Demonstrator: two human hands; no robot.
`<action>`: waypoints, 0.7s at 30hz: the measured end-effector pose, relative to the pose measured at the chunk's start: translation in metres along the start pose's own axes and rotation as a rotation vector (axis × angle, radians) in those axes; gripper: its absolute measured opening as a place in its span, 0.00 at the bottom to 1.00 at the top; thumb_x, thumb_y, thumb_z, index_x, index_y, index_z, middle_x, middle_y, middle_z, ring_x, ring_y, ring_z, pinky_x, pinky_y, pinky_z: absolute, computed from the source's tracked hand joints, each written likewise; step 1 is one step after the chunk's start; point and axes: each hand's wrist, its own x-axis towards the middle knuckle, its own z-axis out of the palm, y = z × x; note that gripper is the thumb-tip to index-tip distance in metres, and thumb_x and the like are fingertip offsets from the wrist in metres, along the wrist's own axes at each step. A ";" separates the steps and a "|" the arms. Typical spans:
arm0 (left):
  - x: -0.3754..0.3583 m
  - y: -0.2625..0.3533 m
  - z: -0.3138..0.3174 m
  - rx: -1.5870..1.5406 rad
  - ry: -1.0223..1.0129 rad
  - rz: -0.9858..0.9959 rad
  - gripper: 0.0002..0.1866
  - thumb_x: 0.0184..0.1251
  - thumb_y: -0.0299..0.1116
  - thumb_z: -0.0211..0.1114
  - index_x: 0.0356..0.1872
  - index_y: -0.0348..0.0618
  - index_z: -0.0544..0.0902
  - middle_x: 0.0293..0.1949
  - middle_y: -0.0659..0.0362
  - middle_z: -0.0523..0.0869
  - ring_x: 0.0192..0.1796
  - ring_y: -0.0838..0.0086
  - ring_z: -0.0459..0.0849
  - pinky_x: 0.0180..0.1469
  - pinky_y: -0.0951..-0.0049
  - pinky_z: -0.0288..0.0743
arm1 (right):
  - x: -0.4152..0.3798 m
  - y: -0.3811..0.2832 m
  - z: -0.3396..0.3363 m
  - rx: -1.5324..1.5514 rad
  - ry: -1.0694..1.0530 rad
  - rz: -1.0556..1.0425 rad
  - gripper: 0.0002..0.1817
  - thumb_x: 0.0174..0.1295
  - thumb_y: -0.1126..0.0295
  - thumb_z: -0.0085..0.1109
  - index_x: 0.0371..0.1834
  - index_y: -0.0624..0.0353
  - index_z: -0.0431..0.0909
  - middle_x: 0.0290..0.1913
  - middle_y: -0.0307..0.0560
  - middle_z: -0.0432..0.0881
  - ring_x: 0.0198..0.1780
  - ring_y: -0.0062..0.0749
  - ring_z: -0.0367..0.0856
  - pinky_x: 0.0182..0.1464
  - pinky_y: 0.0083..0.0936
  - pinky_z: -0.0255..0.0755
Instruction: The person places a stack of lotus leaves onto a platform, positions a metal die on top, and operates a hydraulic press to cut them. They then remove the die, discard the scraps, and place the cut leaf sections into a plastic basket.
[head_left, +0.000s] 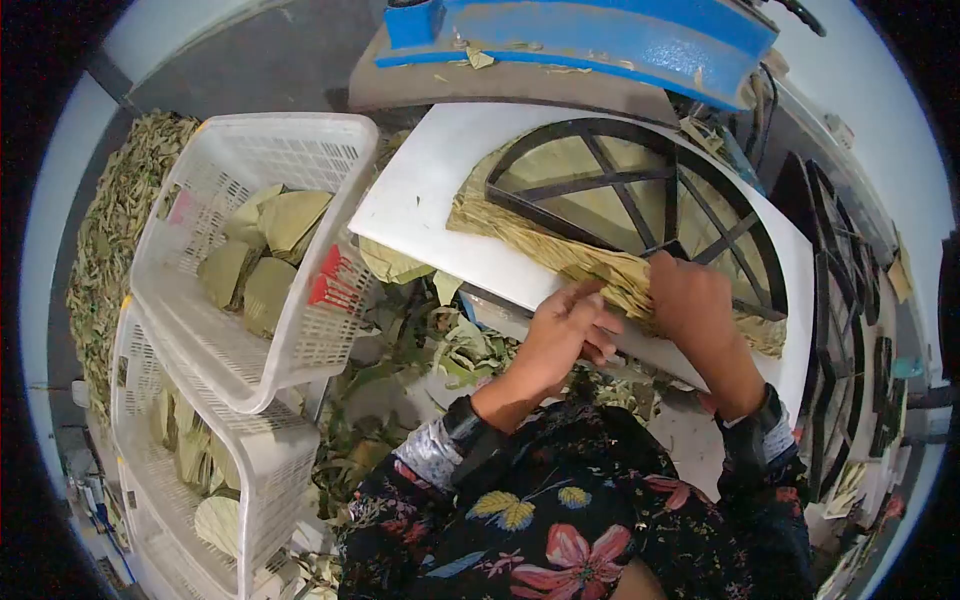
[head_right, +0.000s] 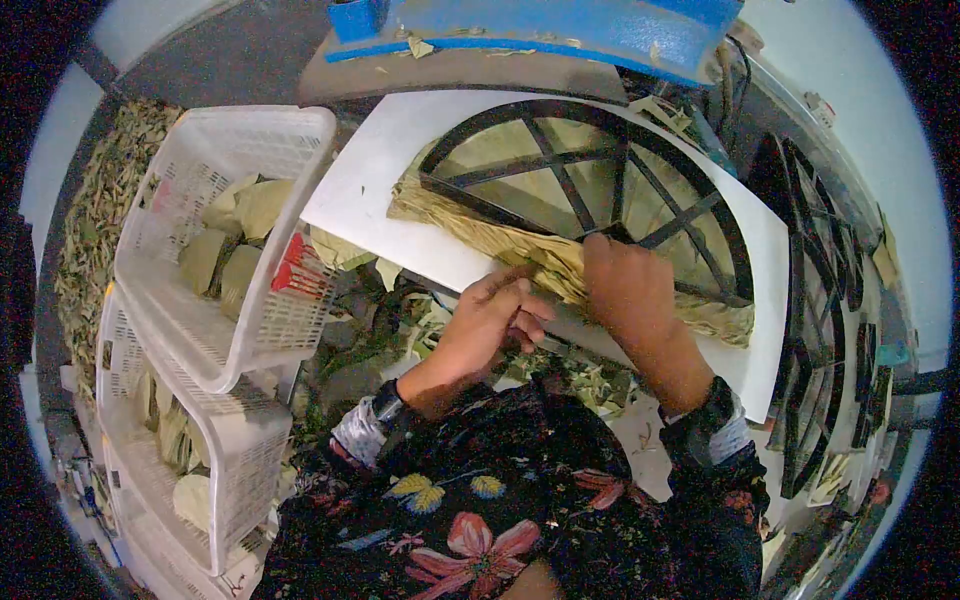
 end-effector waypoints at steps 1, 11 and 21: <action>0.001 0.001 0.002 -0.014 -0.006 -0.015 0.21 0.71 0.37 0.51 0.56 0.29 0.68 0.33 0.51 0.83 0.27 0.73 0.81 0.27 0.75 0.76 | 0.000 0.000 -0.001 0.003 0.003 0.000 0.02 0.54 0.71 0.51 0.28 0.56 0.70 0.23 0.46 0.80 0.24 0.42 0.82 0.24 0.35 0.75; 0.033 0.016 0.013 -0.096 -0.015 -0.201 0.15 0.70 0.40 0.50 0.43 0.36 0.72 0.31 0.51 0.82 0.25 0.72 0.80 0.22 0.75 0.72 | 0.001 0.003 0.000 0.043 -0.018 0.064 0.03 0.55 0.70 0.50 0.29 0.56 0.70 0.23 0.49 0.81 0.25 0.44 0.82 0.25 0.39 0.75; 0.045 0.009 0.018 0.046 0.008 -0.209 0.10 0.66 0.37 0.51 0.39 0.41 0.73 0.27 0.55 0.82 0.21 0.76 0.76 0.19 0.77 0.64 | 0.009 -0.004 0.007 0.017 0.037 0.118 0.03 0.55 0.69 0.50 0.28 0.56 0.70 0.24 0.48 0.80 0.25 0.40 0.83 0.23 0.37 0.74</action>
